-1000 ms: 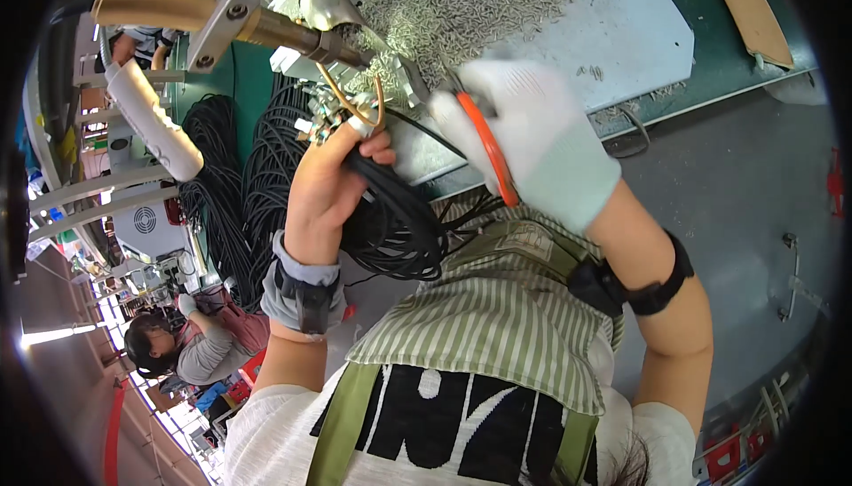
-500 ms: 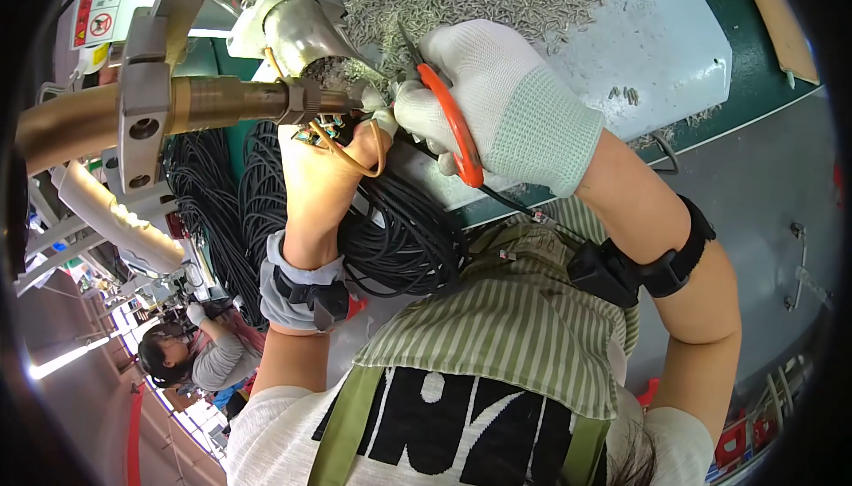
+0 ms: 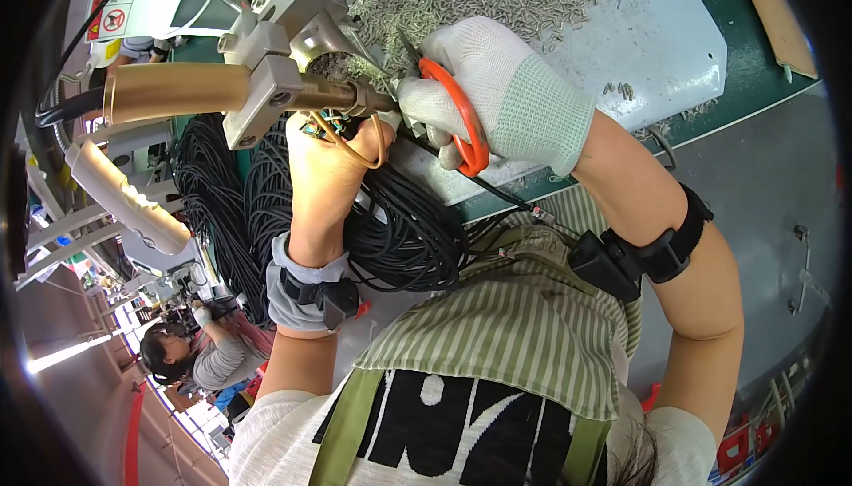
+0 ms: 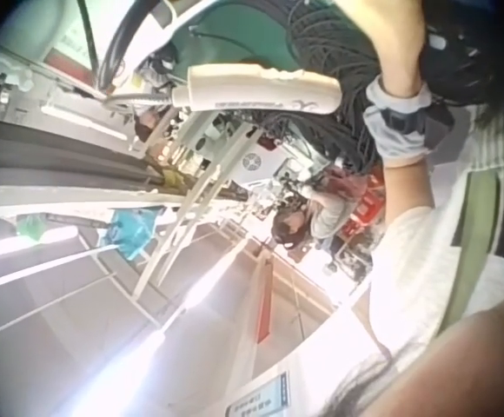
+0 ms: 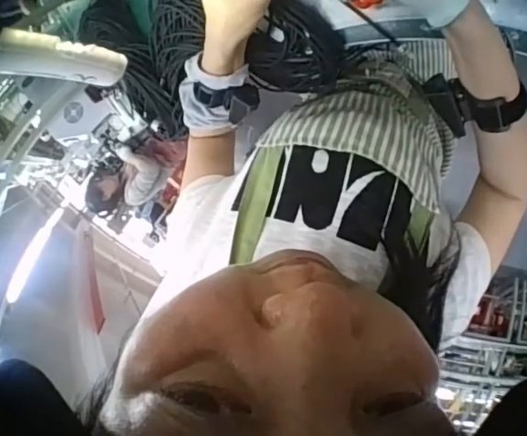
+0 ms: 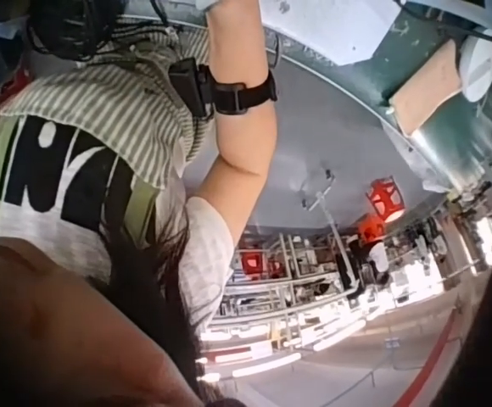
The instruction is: The person picks up a bundle of cables, trims the wire ends with shears, and inserts them into a machine for processing. After the machine finishes, the person removes the cables and sets them aside.
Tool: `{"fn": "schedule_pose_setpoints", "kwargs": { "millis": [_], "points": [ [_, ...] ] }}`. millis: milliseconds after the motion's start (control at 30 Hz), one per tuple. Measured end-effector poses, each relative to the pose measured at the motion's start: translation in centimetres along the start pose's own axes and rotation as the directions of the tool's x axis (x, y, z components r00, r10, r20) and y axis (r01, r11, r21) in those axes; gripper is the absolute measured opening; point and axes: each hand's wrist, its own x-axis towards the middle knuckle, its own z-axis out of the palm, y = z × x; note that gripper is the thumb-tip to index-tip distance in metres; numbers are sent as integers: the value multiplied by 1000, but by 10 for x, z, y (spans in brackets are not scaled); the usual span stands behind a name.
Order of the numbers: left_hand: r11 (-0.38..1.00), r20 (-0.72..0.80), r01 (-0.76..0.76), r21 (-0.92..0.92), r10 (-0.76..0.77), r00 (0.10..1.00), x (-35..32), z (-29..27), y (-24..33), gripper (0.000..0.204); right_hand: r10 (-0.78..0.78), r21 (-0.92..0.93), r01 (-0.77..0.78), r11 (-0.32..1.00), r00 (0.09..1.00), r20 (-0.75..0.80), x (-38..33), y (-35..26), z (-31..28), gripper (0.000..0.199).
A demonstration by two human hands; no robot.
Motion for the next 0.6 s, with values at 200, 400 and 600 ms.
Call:
{"fn": "schedule_pose_setpoints", "kwargs": {
  "millis": [200,400,600],
  "points": [
    [997,6,21,79,-22,1000,-1,-1,3,26,59,15,-59,998,998,-4,2,-3,1,28],
    [996,34,37,85,-40,999,3,-4,4,22,77,-52,-78,996,997,-13,0,-8,1,25],
    [901,-168,49,-430,-134,977,-29,2,6,16,-131,-255,76,964,970,-206,-48,-18,-4,18]
  ]
}}
